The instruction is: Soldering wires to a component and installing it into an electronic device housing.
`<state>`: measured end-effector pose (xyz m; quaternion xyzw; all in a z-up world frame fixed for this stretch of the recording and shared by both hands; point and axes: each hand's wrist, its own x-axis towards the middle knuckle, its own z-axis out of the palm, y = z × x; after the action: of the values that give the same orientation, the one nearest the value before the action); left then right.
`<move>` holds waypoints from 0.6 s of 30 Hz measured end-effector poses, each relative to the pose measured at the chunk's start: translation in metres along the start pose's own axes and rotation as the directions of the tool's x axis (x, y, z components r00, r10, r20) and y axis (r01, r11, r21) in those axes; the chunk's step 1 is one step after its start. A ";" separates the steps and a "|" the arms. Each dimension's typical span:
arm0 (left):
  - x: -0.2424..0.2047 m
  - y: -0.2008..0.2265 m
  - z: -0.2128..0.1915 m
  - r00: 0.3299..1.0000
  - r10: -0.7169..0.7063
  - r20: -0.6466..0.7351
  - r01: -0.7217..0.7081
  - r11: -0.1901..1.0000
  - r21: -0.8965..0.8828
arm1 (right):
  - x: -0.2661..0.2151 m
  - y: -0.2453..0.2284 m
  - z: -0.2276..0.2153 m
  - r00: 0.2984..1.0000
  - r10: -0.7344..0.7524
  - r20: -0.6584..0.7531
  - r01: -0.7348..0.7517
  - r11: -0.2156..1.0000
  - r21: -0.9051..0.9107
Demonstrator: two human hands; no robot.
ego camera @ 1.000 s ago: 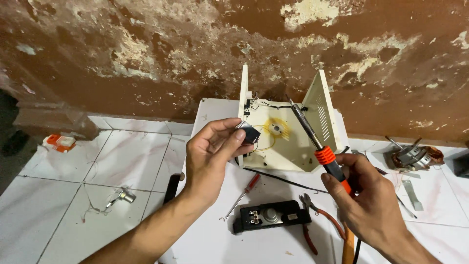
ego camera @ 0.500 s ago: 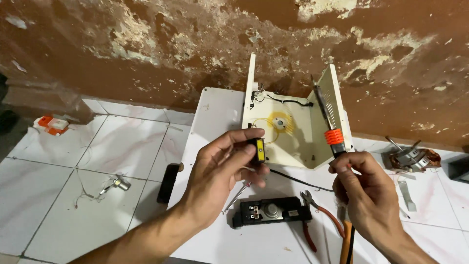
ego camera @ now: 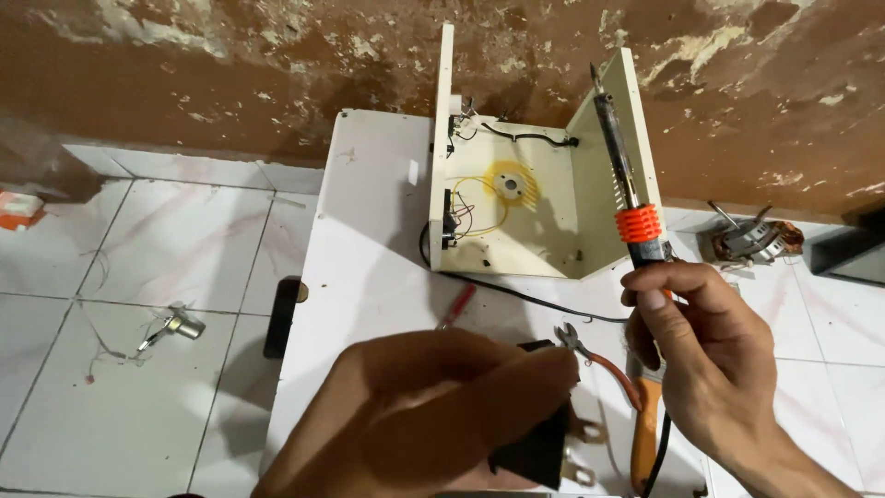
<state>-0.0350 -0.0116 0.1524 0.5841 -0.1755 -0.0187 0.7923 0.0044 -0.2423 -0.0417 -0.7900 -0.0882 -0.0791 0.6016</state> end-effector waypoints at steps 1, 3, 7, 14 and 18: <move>-0.009 -0.010 -0.003 1.000 0.000 -0.001 0.000 1.000 0.003 | 0.002 -0.001 0.001 1.000 -0.009 0.003 0.009 1.000 0.002; -0.018 -0.022 -0.013 1.000 -0.006 0.006 0.005 1.000 0.004 | 0.003 -0.003 0.001 1.000 -0.020 0.000 0.020 1.000 0.003; -0.044 -0.044 -0.033 0.999 -0.031 -0.018 0.031 0.999 0.019 | 0.001 -0.006 0.000 1.000 0.021 -0.014 -0.021 1.000 0.011; -0.084 -0.066 -0.064 0.995 -0.067 -0.067 0.069 0.997 0.030 | -0.005 -0.007 0.002 0.997 0.007 -0.071 -0.010 0.999 -0.052; -0.069 -0.079 -0.070 0.999 -0.031 0.036 0.029 0.998 0.063 | 0.003 -0.008 -0.004 0.999 -0.048 0.025 0.044 0.986 0.161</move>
<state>-0.0647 0.0434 0.0436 0.6106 -0.1819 -0.0360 0.7699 0.0051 -0.2442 -0.0326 -0.7380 -0.1210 -0.0742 0.6597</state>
